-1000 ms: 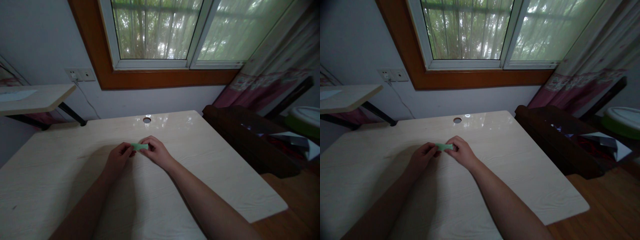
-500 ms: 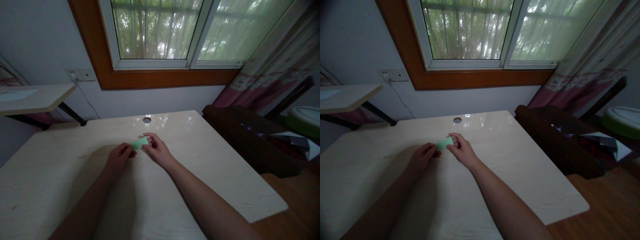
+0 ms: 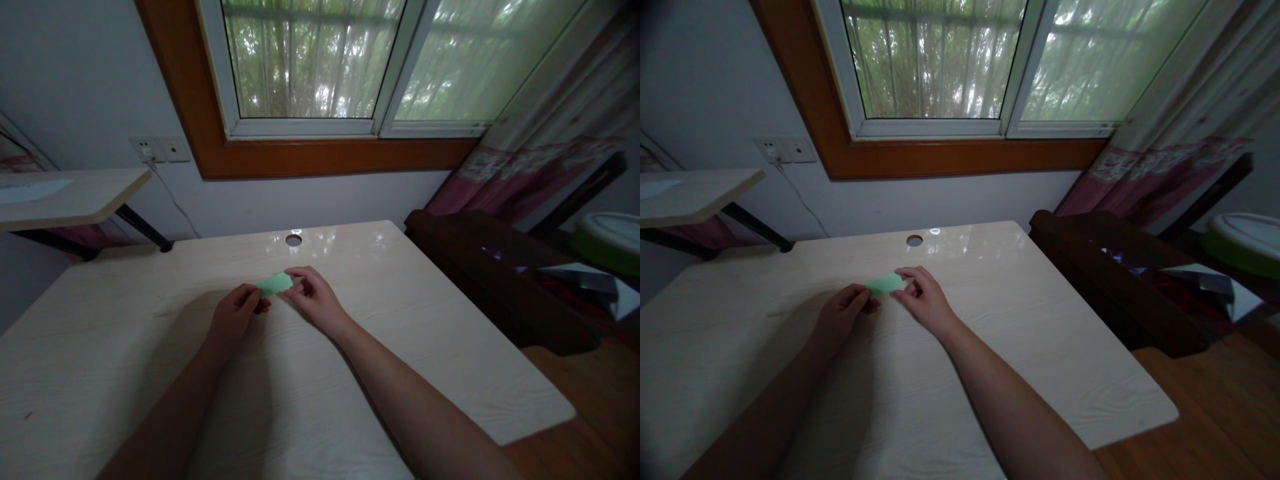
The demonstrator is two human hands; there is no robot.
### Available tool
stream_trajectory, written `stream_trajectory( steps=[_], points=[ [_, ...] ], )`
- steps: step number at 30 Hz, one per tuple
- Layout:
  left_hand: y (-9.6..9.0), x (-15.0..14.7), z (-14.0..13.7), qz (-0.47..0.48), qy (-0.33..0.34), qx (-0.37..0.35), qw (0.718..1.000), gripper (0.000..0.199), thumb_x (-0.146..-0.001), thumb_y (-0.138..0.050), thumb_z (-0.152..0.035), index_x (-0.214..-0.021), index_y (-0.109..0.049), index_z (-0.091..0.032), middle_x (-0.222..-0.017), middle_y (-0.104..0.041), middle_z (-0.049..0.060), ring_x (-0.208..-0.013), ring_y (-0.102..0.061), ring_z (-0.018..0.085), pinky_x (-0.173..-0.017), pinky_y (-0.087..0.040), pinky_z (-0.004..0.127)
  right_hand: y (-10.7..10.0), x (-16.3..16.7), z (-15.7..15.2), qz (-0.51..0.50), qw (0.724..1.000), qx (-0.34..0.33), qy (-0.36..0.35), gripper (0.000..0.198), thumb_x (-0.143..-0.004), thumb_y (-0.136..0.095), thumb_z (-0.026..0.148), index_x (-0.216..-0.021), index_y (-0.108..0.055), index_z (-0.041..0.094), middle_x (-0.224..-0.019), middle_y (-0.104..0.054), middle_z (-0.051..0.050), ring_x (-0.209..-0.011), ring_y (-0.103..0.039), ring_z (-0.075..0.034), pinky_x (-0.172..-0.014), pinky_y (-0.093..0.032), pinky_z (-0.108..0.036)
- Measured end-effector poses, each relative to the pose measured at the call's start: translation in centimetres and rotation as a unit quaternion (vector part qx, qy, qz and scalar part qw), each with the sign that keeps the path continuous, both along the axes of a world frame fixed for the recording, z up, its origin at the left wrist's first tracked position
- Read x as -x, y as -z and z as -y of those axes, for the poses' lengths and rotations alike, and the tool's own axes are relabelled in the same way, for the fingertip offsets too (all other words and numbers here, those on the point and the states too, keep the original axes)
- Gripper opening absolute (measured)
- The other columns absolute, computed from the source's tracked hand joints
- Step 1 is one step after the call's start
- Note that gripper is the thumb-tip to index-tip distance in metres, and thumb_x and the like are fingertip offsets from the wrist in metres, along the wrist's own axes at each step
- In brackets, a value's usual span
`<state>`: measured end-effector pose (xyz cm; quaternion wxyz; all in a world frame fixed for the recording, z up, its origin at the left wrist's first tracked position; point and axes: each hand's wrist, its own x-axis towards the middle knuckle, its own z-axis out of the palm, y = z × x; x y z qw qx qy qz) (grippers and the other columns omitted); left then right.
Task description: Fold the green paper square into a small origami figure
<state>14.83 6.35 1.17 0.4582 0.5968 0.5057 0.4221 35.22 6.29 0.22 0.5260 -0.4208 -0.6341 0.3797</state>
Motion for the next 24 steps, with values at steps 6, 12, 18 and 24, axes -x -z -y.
stream_trajectory(
  steps=[6,12,18,24],
  points=[
    [0.09,0.02,-0.04,0.005,0.004,-0.003,1.000,0.025,-0.086,-0.057,-0.041,-0.085,-0.063,-0.017,-0.075,-0.073,0.004,-0.070,-0.068,0.017,-0.070,-0.053,0.028,0.17,0.16,-0.01,-0.030,0.999,0.033,-0.005,0.046,-0.081,-0.068,0.028,-0.125,-0.055,0.026,-0.110,-0.057,-0.004,-0.066,-0.048,-0.008,-0.062,-0.044,-0.024],
    [-0.42,-0.11,0.10,-0.007,-0.001,-0.006,1.000,0.027,-0.085,-0.058,-0.043,-0.084,-0.063,-0.016,-0.074,-0.073,0.004,-0.067,-0.068,0.017,-0.068,-0.053,0.028,0.02,0.08,-0.01,-0.025,0.999,0.040,-0.009,0.040,-0.080,-0.069,0.028,-0.118,-0.059,0.025,-0.095,-0.058,-0.001,-0.066,-0.047,-0.009,-0.062,-0.043,-0.024],
    [-0.42,-0.14,0.17,-0.009,-0.003,-0.013,1.000,0.025,-0.086,-0.057,-0.041,-0.086,-0.063,-0.017,-0.075,-0.074,0.004,-0.069,-0.069,0.017,-0.069,-0.054,0.028,-0.01,0.08,-0.16,-0.074,0.994,0.074,-0.018,0.032,-0.077,-0.071,0.030,-0.105,-0.060,0.022,-0.067,-0.047,0.006,-0.058,-0.041,-0.009,-0.054,-0.034,-0.022],
    [-0.35,-0.14,0.32,-0.031,0.003,-0.034,0.999,0.027,-0.088,-0.055,-0.042,-0.089,-0.065,-0.017,-0.079,-0.074,0.005,-0.073,-0.070,0.018,-0.072,-0.054,0.029,-0.09,0.04,-0.19,-0.079,0.992,0.098,-0.022,0.031,-0.074,-0.073,0.035,-0.098,-0.060,0.021,-0.065,-0.046,0.006,-0.056,-0.040,-0.009,-0.053,-0.033,-0.022]
  ],
)
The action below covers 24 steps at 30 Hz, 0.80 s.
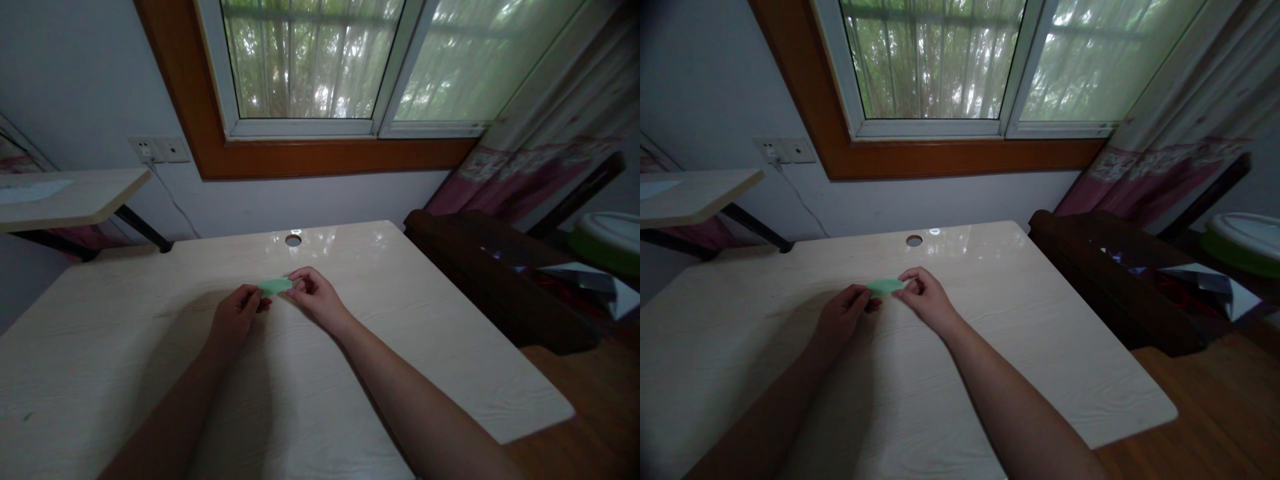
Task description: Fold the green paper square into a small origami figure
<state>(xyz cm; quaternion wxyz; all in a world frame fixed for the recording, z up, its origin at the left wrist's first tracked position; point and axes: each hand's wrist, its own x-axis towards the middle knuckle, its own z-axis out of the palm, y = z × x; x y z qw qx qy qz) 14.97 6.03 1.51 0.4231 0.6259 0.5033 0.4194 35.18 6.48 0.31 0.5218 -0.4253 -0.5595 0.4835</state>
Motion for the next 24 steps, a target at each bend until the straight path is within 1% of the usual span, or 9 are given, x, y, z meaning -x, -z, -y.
stream_trajectory(
  steps=[3,5,9,11,16,21,24],
  points=[
    [-0.16,-0.10,0.11,-0.001,0.000,0.000,1.000,0.026,-0.087,-0.056,-0.042,-0.089,-0.064,-0.017,-0.079,-0.074,0.005,-0.073,-0.070,0.018,-0.072,-0.054,0.029,-0.08,-0.07,0.05,0.000,1.000,-0.002,-0.010,0.028,-0.075,-0.073,0.034,-0.096,-0.060,0.021,-0.064,-0.045,0.006,-0.056,-0.040,-0.009,-0.053,-0.033,-0.021],
    [-0.20,-0.17,0.15,0.000,0.000,0.005,1.000,0.025,-0.087,-0.056,-0.041,-0.089,-0.064,-0.017,-0.079,-0.074,0.005,-0.073,-0.070,0.018,-0.073,-0.054,0.029,-0.13,-0.13,0.07,0.013,1.000,-0.015,-0.010,0.025,-0.075,-0.073,0.033,-0.092,-0.061,0.020,-0.066,-0.047,0.005,-0.057,-0.041,-0.009,-0.053,-0.034,-0.021],
    [0.00,-0.23,0.13,-0.002,0.016,0.005,1.000,0.024,-0.086,-0.056,-0.041,-0.088,-0.064,-0.018,-0.078,-0.074,0.004,-0.074,-0.071,0.019,-0.072,-0.054,0.029,-0.35,-0.21,0.08,0.084,0.993,-0.082,-0.003,0.015,-0.078,-0.072,0.031,-0.088,-0.067,0.020,-0.086,-0.059,-0.002,-0.069,-0.051,-0.012,-0.062,-0.042,-0.024],
    [0.09,-0.22,0.08,-0.013,0.028,0.000,1.000,0.024,-0.086,-0.056,-0.040,-0.088,-0.065,-0.018,-0.077,-0.074,0.004,-0.073,-0.070,0.019,-0.071,-0.053,0.028,-0.48,-0.22,0.08,0.114,0.987,-0.111,-0.010,0.012,-0.080,-0.070,0.030,-0.088,-0.069,0.021,-0.093,-0.062,-0.004,-0.077,-0.056,-0.014,-0.066,-0.044,-0.026],
    [-0.32,-0.16,0.12,-0.045,0.047,-0.020,0.998,0.026,-0.087,-0.054,-0.040,-0.087,-0.068,-0.018,-0.078,-0.072,0.004,-0.073,-0.067,0.018,-0.069,-0.050,0.026,-0.41,-0.24,0.11,0.148,0.978,-0.144,-0.026,0.009,-0.082,-0.069,0.026,-0.090,-0.071,0.022,-0.094,-0.065,-0.005,-0.083,-0.060,-0.016,-0.069,-0.047,-0.028],
    [-0.75,-0.07,0.21,-0.055,0.037,-0.038,0.997,0.035,-0.090,-0.046,-0.042,-0.082,-0.069,-0.018,-0.070,-0.068,0.002,-0.067,-0.061,0.017,-0.065,-0.046,0.025,0.13,-0.24,0.14,0.167,0.971,-0.164,-0.054,0.009,-0.083,-0.067,0.022,-0.090,-0.073,0.023,-0.097,-0.065,-0.006,-0.083,-0.061,-0.016,-0.064,-0.047,-0.026],
    [-0.52,-0.05,0.11,-0.058,0.041,-0.025,0.997,0.033,-0.088,-0.049,-0.043,-0.081,-0.069,-0.018,-0.071,-0.068,0.003,-0.066,-0.061,0.018,-0.065,-0.046,0.025,0.32,-0.26,0.14,0.172,0.968,-0.170,-0.058,0.011,-0.083,-0.066,0.019,-0.090,-0.073,0.023,-0.098,-0.065,-0.005,-0.084,-0.062,-0.016,-0.065,-0.048,-0.026]
  ],
)
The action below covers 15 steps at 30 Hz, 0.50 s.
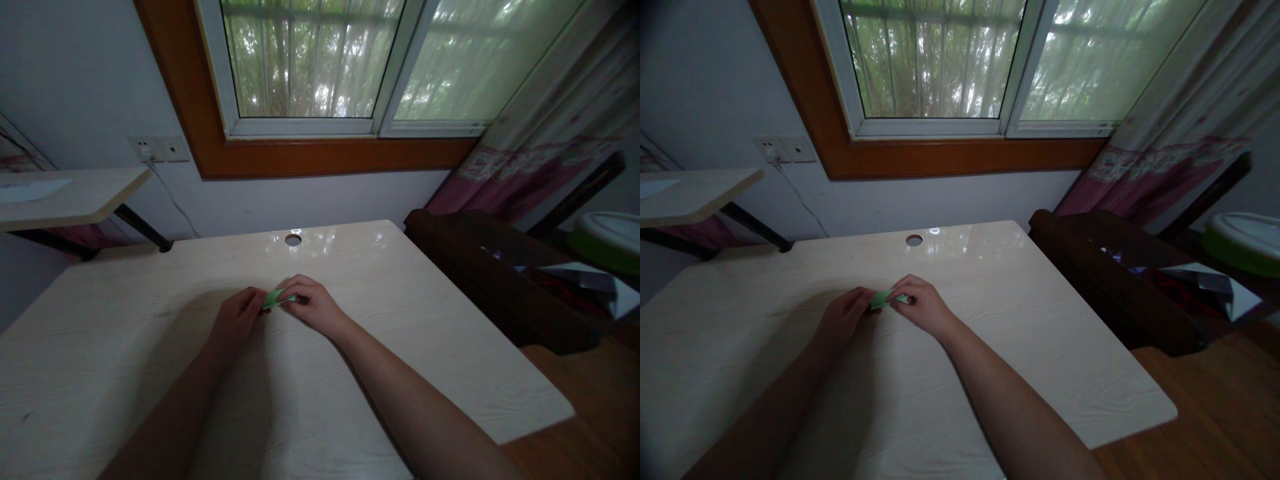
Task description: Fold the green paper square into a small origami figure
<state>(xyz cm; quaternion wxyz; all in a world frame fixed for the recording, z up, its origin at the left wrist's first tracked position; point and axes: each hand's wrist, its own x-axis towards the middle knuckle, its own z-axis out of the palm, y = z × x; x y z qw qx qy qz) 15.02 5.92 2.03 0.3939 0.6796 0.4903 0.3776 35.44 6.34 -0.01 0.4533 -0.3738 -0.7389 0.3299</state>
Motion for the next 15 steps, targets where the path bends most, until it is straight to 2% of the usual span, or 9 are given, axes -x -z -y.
stream_trajectory(
  steps=[5,8,11,15],
  points=[
    [0.41,-0.03,-0.15,-0.039,-0.001,-0.006,0.999,0.027,-0.084,-0.057,-0.043,-0.079,-0.070,-0.020,-0.070,-0.069,0.001,-0.066,-0.061,0.017,-0.063,-0.044,0.024,-0.26,0.01,0.13,-0.002,1.000,-0.021,-0.003,0.019,-0.081,-0.064,0.010,-0.089,-0.073,0.025,-0.100,-0.064,-0.005,-0.096,-0.061,-0.018,-0.081,-0.051,-0.032],
    [0.58,0.07,-0.21,-0.048,-0.009,-0.004,0.999,0.027,-0.084,-0.059,-0.043,-0.081,-0.071,-0.020,-0.069,-0.068,-0.001,-0.064,-0.061,0.016,-0.060,-0.043,0.023,-0.49,0.08,0.26,-0.009,0.999,-0.037,-0.006,0.021,-0.078,-0.065,0.007,-0.086,-0.072,0.025,-0.112,-0.059,-0.005,-0.101,-0.059,-0.018,-0.089,-0.049,-0.035],
    [0.78,0.25,-0.29,-0.020,-0.039,0.011,0.999,0.027,-0.083,-0.060,-0.044,-0.085,-0.071,-0.019,-0.070,-0.069,0.000,-0.064,-0.063,0.017,-0.061,-0.046,0.024,-0.56,0.15,0.33,-0.007,0.998,-0.049,0.027,0.019,-0.074,-0.070,0.007,-0.083,-0.072,0.024,-0.127,-0.050,-0.006,-0.105,-0.056,-0.020,-0.094,-0.048,-0.038],
    [1.00,0.42,-0.43,0.022,-0.074,0.016,0.997,0.027,-0.082,-0.062,-0.045,-0.089,-0.067,-0.019,-0.069,-0.070,0.000,-0.065,-0.067,0.018,-0.065,-0.050,0.026,-0.47,0.20,0.33,-0.004,0.996,-0.060,0.068,0.022,-0.072,-0.070,0.005,-0.084,-0.071,0.024,-0.134,-0.041,-0.006,-0.107,-0.054,-0.021,-0.098,-0.045,-0.041]
  ],
)
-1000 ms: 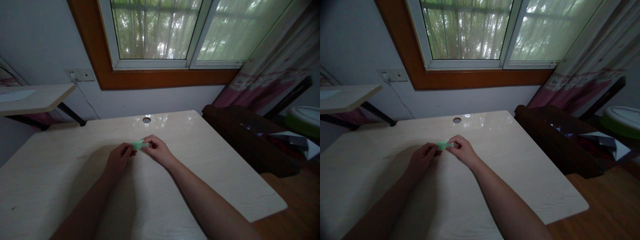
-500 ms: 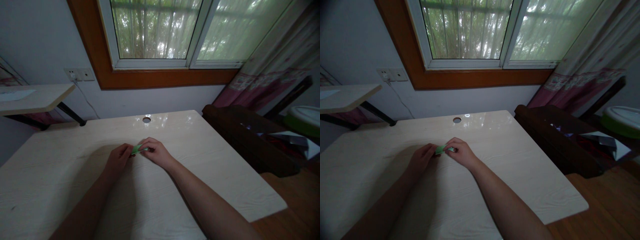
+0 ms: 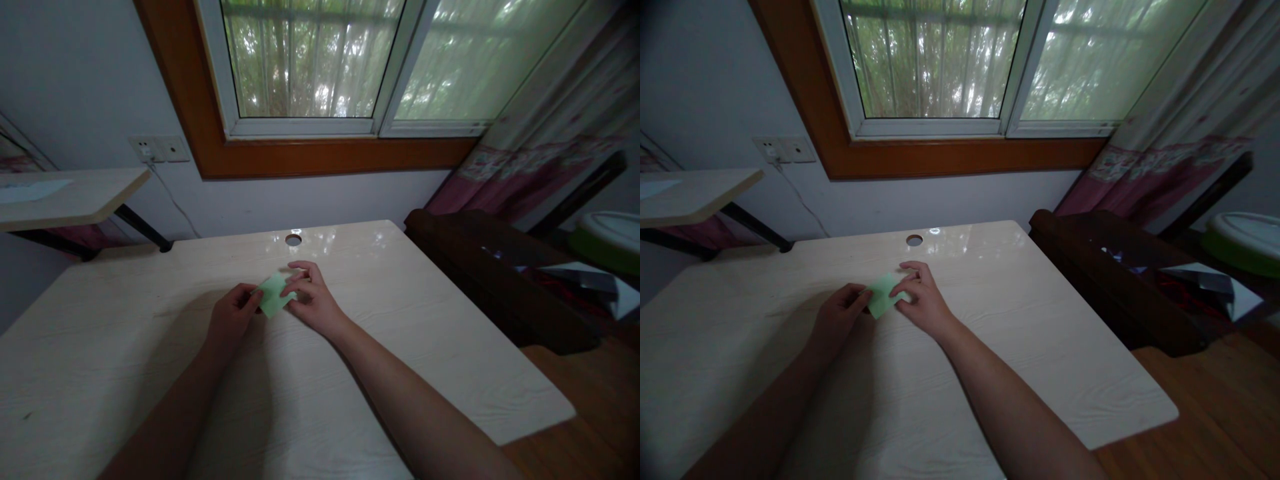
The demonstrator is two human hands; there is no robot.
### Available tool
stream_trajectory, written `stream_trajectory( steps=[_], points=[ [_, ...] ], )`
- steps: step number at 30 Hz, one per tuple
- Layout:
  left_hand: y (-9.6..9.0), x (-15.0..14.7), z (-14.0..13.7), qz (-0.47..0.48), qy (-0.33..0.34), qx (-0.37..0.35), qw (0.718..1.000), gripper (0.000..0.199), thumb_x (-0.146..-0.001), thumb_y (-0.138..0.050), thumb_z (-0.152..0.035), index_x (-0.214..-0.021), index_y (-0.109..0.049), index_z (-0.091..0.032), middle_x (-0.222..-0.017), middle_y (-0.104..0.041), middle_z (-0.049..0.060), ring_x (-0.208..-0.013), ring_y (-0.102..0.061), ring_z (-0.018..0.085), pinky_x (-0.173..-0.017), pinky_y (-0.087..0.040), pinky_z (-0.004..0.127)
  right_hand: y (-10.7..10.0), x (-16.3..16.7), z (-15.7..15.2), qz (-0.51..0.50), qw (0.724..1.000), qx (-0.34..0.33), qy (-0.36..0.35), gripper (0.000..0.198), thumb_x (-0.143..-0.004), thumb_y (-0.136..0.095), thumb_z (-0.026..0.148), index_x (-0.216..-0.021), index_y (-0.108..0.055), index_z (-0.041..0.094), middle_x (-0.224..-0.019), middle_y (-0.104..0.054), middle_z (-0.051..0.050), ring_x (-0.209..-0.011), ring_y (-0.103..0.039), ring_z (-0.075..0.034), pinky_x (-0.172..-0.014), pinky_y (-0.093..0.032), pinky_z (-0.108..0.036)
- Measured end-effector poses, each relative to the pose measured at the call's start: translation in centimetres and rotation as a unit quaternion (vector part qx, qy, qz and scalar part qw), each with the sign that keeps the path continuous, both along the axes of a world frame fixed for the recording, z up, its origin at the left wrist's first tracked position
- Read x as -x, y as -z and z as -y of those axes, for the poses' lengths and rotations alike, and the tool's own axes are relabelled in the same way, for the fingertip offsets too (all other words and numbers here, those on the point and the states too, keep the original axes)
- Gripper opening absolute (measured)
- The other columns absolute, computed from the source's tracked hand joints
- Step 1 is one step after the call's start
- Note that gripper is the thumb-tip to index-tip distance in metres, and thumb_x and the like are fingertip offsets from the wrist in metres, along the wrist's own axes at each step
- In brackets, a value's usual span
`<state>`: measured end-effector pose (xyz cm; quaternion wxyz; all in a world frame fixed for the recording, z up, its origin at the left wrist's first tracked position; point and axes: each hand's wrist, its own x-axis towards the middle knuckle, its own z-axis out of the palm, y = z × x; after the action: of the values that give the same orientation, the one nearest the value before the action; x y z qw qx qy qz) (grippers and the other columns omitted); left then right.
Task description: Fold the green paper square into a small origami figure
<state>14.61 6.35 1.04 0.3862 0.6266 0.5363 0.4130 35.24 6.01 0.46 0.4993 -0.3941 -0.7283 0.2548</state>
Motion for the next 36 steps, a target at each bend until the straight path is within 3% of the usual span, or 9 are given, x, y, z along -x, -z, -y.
stream_trajectory(
  steps=[4,9,12,15,23,29,36],
  points=[
    [0.17,-0.08,-0.15,0.045,-0.026,0.012,0.999,0.029,-0.079,-0.066,-0.045,-0.091,-0.062,-0.019,-0.073,-0.071,0.001,-0.066,-0.070,0.019,-0.065,-0.052,0.027,0.09,0.09,0.07,0.009,1.000,-0.007,0.029,0.027,-0.073,-0.069,0.004,-0.089,-0.071,0.025,-0.128,-0.042,-0.006,-0.101,-0.053,-0.019,-0.095,-0.046,-0.039],
    [0.36,-0.25,-0.29,0.090,-0.045,0.016,0.995,0.032,-0.077,-0.068,-0.045,-0.091,-0.059,-0.018,-0.076,-0.071,0.001,-0.065,-0.071,0.018,-0.065,-0.055,0.028,0.10,0.12,0.13,0.018,0.998,-0.026,0.052,0.025,-0.078,-0.070,0.013,-0.098,-0.071,0.026,-0.099,-0.047,-0.005,-0.096,-0.052,-0.019,-0.084,-0.047,-0.033],
    [0.44,-0.33,-0.35,0.116,-0.051,0.016,0.992,0.032,-0.076,-0.069,-0.043,-0.092,-0.059,-0.018,-0.077,-0.070,0.000,-0.067,-0.071,0.018,-0.066,-0.057,0.029,0.24,0.04,0.13,0.051,0.999,-0.007,0.010,0.025,-0.085,-0.065,0.017,-0.107,-0.070,0.026,-0.080,-0.049,0.000,-0.073,-0.052,-0.013,-0.069,-0.045,-0.026],
    [0.47,-0.40,-0.35,0.122,-0.043,0.020,0.991,0.030,-0.076,-0.070,-0.042,-0.091,-0.058,-0.018,-0.076,-0.070,0.000,-0.068,-0.071,0.018,-0.067,-0.057,0.029,0.34,-0.01,0.18,0.085,0.996,0.014,-0.038,0.028,-0.088,-0.063,0.019,-0.115,-0.067,0.025,-0.070,-0.052,0.002,-0.063,-0.050,-0.011,-0.064,-0.042,-0.024],
    [0.81,-0.34,-0.31,0.120,0.003,0.006,0.993,0.024,-0.079,-0.068,-0.037,-0.088,-0.057,-0.018,-0.073,-0.066,-0.002,-0.066,-0.067,0.015,-0.066,-0.054,0.027,0.18,-0.04,0.20,0.027,0.999,-0.003,-0.038,0.026,-0.082,-0.060,0.009,-0.101,-0.071,0.023,-0.099,-0.062,-0.005,-0.079,-0.059,-0.013,-0.070,-0.048,-0.024],
    [0.85,-0.33,-0.41,0.119,0.041,-0.016,0.992,0.026,-0.079,-0.067,-0.034,-0.097,-0.057,-0.019,-0.087,-0.068,0.001,-0.079,-0.065,0.016,-0.072,-0.051,0.026,0.20,-0.12,0.18,0.027,0.998,0.002,-0.059,0.029,-0.078,-0.057,0.003,-0.095,-0.070,0.022,-0.100,-0.064,-0.005,-0.084,-0.061,-0.015,-0.072,-0.049,-0.025],
    [0.15,-0.23,-0.08,0.064,0.049,0.007,0.997,0.019,-0.081,-0.064,-0.036,-0.087,-0.063,-0.017,-0.076,-0.063,-0.001,-0.069,-0.057,0.013,-0.063,-0.044,0.022,-0.07,-0.16,0.16,0.019,0.998,0.004,-0.068,0.034,-0.076,-0.054,0.000,-0.093,-0.071,0.023,-0.109,-0.059,-0.006,-0.094,-0.059,-0.017,-0.072,-0.050,-0.027]
  ],
)
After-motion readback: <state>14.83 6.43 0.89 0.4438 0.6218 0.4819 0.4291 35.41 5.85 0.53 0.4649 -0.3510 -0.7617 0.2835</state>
